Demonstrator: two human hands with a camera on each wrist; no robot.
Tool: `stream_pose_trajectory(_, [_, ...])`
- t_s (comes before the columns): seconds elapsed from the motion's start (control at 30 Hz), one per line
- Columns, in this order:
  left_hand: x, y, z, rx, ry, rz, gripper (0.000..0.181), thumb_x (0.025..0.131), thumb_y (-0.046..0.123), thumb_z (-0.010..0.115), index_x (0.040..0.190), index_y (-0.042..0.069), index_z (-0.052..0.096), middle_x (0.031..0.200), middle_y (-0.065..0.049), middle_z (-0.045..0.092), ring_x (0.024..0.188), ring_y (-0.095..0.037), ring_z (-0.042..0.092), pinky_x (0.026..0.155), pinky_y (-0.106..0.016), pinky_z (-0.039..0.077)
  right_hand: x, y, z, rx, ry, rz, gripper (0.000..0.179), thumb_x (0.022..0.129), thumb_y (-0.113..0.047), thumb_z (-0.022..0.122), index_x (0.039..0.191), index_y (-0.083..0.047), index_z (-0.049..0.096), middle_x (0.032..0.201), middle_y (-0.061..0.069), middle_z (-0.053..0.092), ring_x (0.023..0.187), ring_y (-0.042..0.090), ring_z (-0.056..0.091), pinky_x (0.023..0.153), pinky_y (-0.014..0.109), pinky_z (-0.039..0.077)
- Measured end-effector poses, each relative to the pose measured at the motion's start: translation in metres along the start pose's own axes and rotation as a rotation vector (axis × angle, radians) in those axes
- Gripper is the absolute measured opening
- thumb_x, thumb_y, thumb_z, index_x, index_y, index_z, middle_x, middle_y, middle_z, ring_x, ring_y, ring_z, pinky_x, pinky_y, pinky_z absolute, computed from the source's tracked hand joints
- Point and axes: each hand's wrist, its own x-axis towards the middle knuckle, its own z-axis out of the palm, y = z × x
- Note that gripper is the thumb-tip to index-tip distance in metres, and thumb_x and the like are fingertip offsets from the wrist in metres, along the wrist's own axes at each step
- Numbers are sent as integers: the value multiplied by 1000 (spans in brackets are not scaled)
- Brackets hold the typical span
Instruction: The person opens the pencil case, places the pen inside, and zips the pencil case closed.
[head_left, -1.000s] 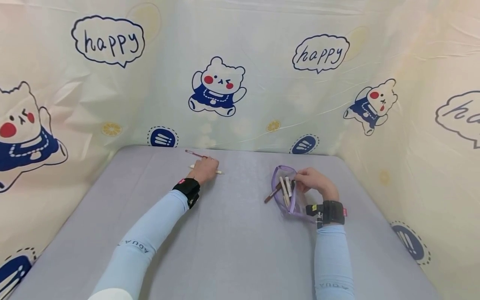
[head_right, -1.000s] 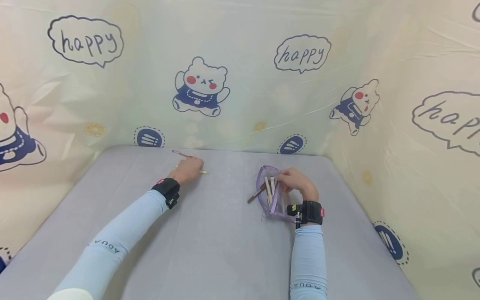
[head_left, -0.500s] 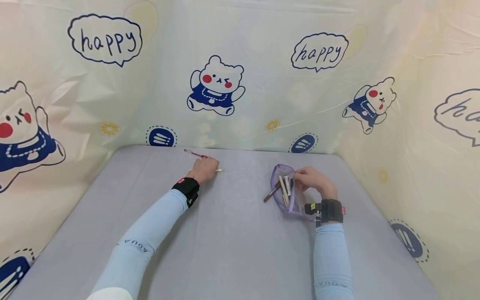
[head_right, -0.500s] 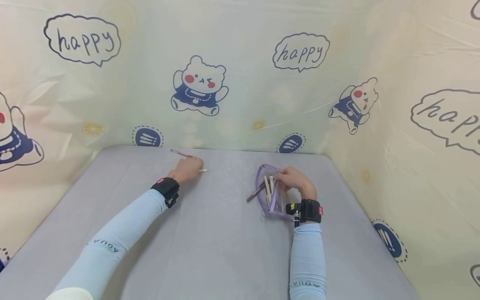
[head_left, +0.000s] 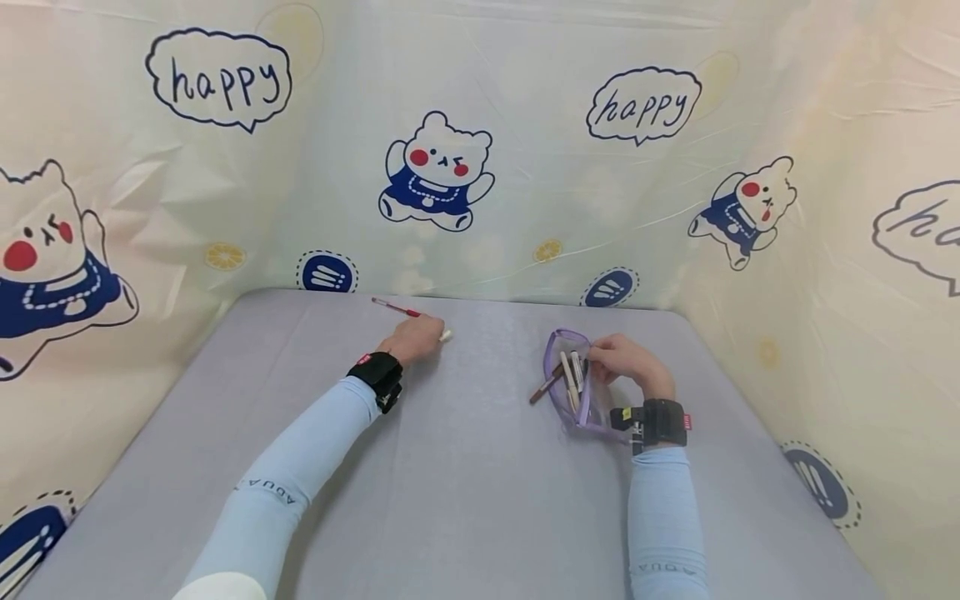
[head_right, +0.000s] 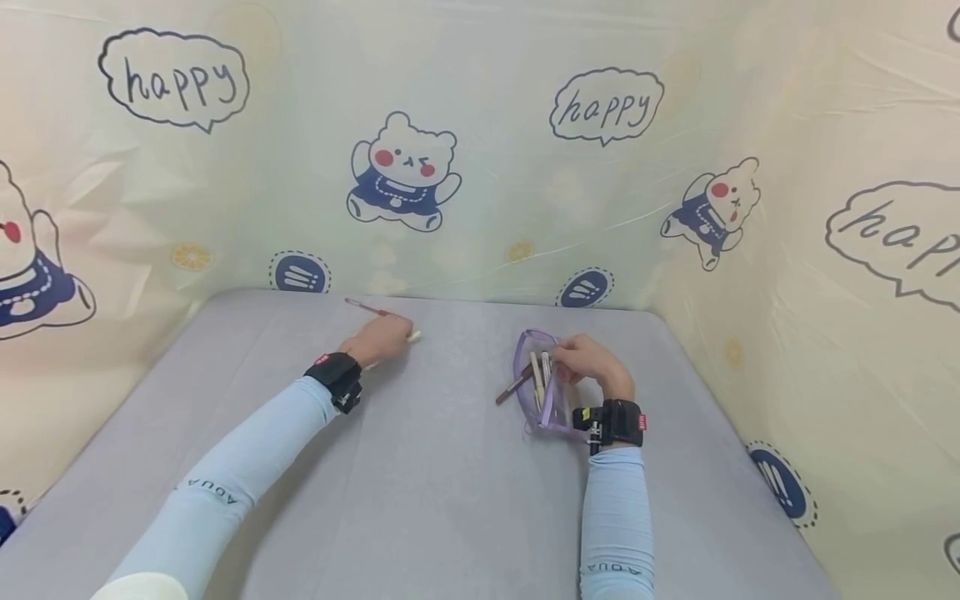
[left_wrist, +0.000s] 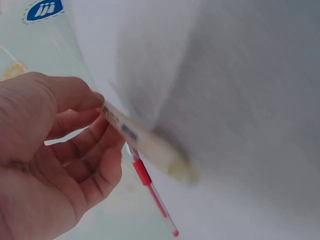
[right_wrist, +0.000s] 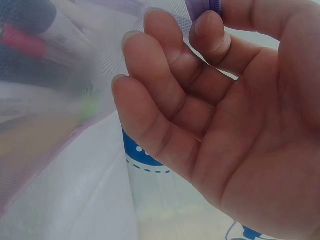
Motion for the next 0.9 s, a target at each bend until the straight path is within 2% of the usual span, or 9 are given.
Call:
stream_pose_trajectory(0.2, [-4, 10, -7, -194, -25, 2, 13, 94, 13, 55, 98, 2, 59, 79, -8, 56, 62, -19, 51, 54, -27, 42, 1, -3, 0, -15, 2, 3, 28, 96, -16, 48, 74, -2, 59, 67, 6, 60, 65, 21, 61, 67, 37, 56])
stream_pose_trajectory(0.4, [-1, 21, -12, -383, -72, -82, 21, 92, 18, 56, 108, 3, 59, 88, -9, 64, 68, -18, 57, 58, -27, 45, 2, -6, 0, -31, -3, -5, 27, 95, -18, 49, 76, -2, 60, 67, 4, 59, 66, 20, 61, 68, 36, 56])
stream_pose_trajectory(0.57, [7, 33, -16, -557, -107, -164, 31, 94, 19, 57, 120, 2, 57, 93, -10, 67, 72, -16, 62, 65, -29, 53, 2, -6, -1, -22, 2, -10, 25, 94, -17, 49, 77, -2, 60, 66, 4, 59, 65, 20, 60, 67, 36, 56])
stream_pose_trajectory(0.67, [11, 40, -13, -635, -111, -176, 34, 95, 18, 56, 124, 0, 56, 95, -11, 69, 71, -14, 64, 65, -27, 54, 2, -5, -1, -22, 4, -13, 26, 94, -16, 49, 76, -2, 60, 66, 5, 59, 65, 20, 61, 66, 36, 56])
stream_pose_trajectory(0.77, [13, 47, -6, -671, -105, -163, 34, 96, 18, 56, 124, -1, 57, 98, -12, 69, 71, -13, 66, 61, -24, 54, 2, -4, 0, -24, -4, -10, 26, 95, -16, 49, 76, -2, 60, 66, 4, 59, 65, 20, 61, 67, 35, 56])
stream_pose_trajectory(0.9, [15, 54, 5, -734, -106, -173, 32, 96, 19, 57, 121, -1, 59, 100, -12, 69, 73, -15, 69, 60, -23, 54, 2, -2, 3, -12, -10, 0, 24, 95, -16, 50, 83, 0, 63, 67, 3, 59, 65, 19, 61, 68, 35, 57])
